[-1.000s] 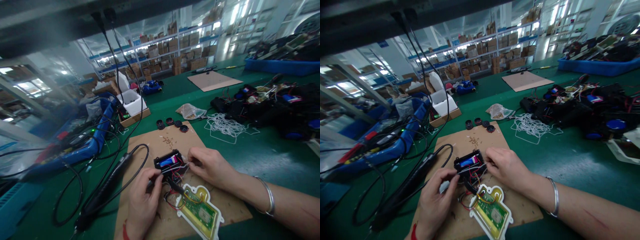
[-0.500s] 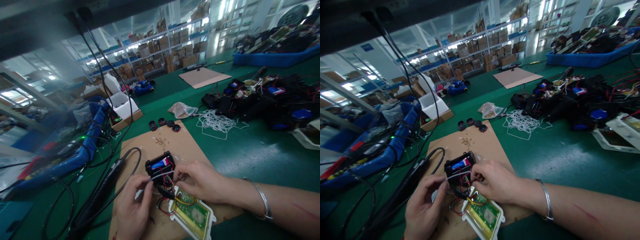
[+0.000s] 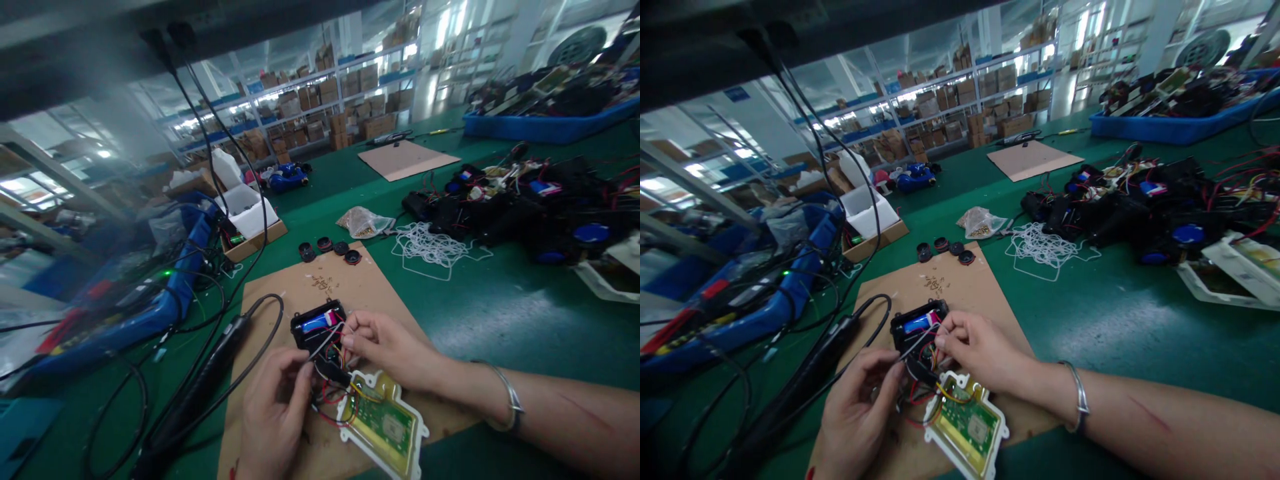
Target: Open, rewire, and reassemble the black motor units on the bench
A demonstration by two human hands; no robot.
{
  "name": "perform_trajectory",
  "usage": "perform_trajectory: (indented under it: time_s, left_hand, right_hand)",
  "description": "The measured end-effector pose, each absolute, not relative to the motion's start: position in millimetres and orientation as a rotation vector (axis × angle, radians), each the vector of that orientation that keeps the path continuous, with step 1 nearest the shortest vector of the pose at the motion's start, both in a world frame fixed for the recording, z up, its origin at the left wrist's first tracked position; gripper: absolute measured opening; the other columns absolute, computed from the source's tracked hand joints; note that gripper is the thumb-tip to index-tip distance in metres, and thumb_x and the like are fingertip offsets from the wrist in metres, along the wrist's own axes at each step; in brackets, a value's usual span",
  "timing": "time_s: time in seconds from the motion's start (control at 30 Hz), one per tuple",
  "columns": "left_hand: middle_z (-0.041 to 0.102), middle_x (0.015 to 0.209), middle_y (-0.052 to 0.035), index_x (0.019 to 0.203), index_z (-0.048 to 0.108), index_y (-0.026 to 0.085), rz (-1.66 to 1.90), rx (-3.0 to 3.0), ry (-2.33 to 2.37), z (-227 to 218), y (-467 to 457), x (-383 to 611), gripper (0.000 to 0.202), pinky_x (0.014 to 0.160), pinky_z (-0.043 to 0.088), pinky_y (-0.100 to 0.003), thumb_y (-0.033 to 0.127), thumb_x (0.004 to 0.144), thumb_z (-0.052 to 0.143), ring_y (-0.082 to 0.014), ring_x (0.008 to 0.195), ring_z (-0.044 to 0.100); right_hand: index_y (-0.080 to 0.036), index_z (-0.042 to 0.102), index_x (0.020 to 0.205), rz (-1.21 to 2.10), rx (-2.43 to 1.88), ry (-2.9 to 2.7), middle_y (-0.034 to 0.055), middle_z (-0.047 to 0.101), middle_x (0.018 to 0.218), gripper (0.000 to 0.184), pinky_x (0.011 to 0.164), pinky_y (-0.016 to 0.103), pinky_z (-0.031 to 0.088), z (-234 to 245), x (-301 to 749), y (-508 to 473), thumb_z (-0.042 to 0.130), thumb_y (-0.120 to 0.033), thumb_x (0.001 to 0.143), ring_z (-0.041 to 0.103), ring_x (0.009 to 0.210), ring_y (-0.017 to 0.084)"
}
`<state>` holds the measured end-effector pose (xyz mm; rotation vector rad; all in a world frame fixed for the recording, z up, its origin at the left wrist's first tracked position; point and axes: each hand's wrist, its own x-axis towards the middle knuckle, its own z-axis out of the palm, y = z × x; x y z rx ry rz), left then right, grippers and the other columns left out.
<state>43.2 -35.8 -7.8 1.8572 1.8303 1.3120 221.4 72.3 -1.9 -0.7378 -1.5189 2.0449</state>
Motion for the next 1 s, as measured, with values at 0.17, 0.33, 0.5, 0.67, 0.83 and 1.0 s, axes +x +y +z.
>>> perform_trajectory:
  time_s: [0.17,0.33,0.5,0.67,0.83,1.0]
  left_hand:
    - [0.062,0.086,-0.0005,0.099,0.058,0.022,1.275,1.799,1.860,-10.7,-35.0,42.7,0.010,0.061,0.054,-0.021,0.020,0.089,0.056,-0.0127,0.072,0.064]
    - [0.064,0.081,-0.0008,0.091,0.062,0.021,1.328,1.811,1.971,-7.8,-28.9,39.7,0.005,0.063,0.052,-0.024,0.022,0.086,0.060,-0.0143,0.069,0.063]
    - [0.064,0.083,-0.0011,0.094,0.059,0.020,1.430,1.693,1.991,-8.1,-20.0,36.0,0.009,0.065,0.053,-0.024,0.026,0.087,0.059,-0.0141,0.071,0.063]
    - [0.064,0.085,-0.0014,0.094,0.060,0.019,1.428,1.650,1.976,-5.9,-10.6,32.8,0.010,0.067,0.053,-0.025,0.027,0.087,0.060,-0.0145,0.074,0.064]
    - [0.064,0.082,-0.0005,0.093,0.060,0.020,1.377,1.683,1.976,7.3,-0.2,29.5,0.009,0.064,0.052,-0.025,0.026,0.086,0.060,-0.0137,0.070,0.063]
    - [0.065,0.083,-0.0003,0.096,0.059,0.020,1.313,1.737,1.955,16.7,1.1,33.4,0.012,0.062,0.052,-0.025,0.023,0.085,0.061,-0.0132,0.067,0.063]
  right_hand:
    - [-0.017,0.051,0.076,2.138,-0.726,-1.332,0.0014,0.064,0.073,0.023,0.064,0.024,0.045,-1.8,221.2,76.7,0.064,-0.035,0.082,0.058,0.062,0.009]
    - [-0.017,0.053,0.076,2.177,-0.744,-1.330,0.0012,0.065,0.072,0.034,0.063,0.024,0.045,-0.4,224.1,78.4,0.067,-0.047,0.078,0.058,0.061,0.009]
    - [-0.016,0.053,0.079,2.114,-0.758,-1.470,0.0026,0.068,0.074,0.034,0.065,0.025,0.048,-1.3,222.8,81.1,0.067,-0.047,0.079,0.062,0.062,0.010]
    - [-0.018,0.054,0.081,1.885,-0.853,-1.724,0.0036,0.068,0.073,0.022,0.066,0.029,0.053,2.5,225.4,85.7,0.061,-0.038,0.084,0.066,0.067,0.014]
    - [-0.017,0.060,0.077,1.299,-0.914,-2.102,0.0034,0.064,0.073,0.015,0.061,0.029,0.048,13.6,231.8,91.1,0.055,-0.028,0.085,0.060,0.067,0.015]
    - [-0.017,0.060,0.079,1.404,-0.926,-2.077,0.0028,0.063,0.072,0.012,0.059,0.027,0.045,14.6,231.0,98.4,0.057,-0.028,0.083,0.056,0.064,0.014]
